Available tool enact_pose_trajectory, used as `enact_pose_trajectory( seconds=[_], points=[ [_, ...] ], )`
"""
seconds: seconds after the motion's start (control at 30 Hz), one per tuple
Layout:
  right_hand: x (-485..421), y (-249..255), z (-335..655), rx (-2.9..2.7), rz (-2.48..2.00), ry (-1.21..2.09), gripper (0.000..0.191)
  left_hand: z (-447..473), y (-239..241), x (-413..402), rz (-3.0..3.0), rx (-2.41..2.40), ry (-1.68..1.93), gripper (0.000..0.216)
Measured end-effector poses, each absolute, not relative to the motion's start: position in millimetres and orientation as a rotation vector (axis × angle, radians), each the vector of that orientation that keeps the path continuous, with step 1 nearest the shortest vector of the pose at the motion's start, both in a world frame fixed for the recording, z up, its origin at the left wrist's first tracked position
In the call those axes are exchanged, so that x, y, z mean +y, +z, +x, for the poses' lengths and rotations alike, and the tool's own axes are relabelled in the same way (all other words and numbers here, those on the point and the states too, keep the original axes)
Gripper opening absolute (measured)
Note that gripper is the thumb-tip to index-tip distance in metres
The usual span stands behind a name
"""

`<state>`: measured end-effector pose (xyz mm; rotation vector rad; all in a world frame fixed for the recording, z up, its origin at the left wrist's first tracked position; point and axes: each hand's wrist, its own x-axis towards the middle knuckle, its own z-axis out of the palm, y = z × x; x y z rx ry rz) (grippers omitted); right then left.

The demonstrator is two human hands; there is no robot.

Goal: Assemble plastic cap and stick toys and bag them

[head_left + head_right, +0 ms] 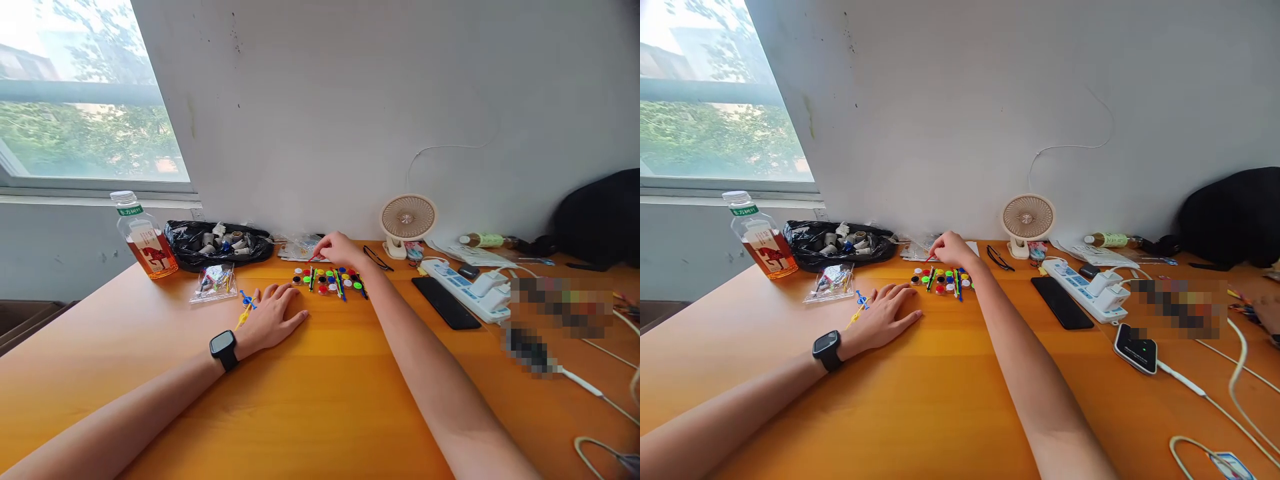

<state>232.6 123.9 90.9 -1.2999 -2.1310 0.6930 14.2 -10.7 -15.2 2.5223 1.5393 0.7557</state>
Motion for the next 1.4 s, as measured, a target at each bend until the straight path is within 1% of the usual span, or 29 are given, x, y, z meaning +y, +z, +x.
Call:
enact_pose_trajectory(
  seconds=[0.2, 0.4, 0.5, 0.67, 0.87, 1.2, 1.4],
  points=[
    [120.0, 78.6, 246.4, -2.188, -1.272, 0.743, 0.027, 6.5, -20.0, -2.2, 2.513, 1.652, 0.722, 0.048],
    [126.0, 63.3, 243.3, -2.114, -1.238, 0.884, 0.019, 3.9, -21.0, 0.6, 2.566, 1.569, 0.704, 0.052],
    [129.1, 59.5, 241.7, -2.108, -1.248, 0.875, 0.018, 3.3, -22.7, 1.7, 2.56, 1.516, 0.711, 0.054],
    [132.4, 58.2, 243.5, -2.102, -1.258, 0.868, 0.021, 3.6, -21.1, 1.2, 2.54, 1.526, 0.642, 0.051],
    [136.1, 52.1, 246.2, -2.092, -1.286, 0.894, 0.016, 5.3, -17.1, -0.7, 2.546, 1.583, 0.558, 0.053],
    [135.3, 51.3, 244.5, -2.114, -1.293, 0.917, 0.02, 5.4, -18.7, 0.7, 2.566, 1.571, 0.576, 0.051],
    [135.0, 51.9, 244.8, -2.111, -1.326, 0.887, 0.017, 5.6, -17.6, 0.1, 2.583, 1.566, 0.576, 0.051]
  ],
)
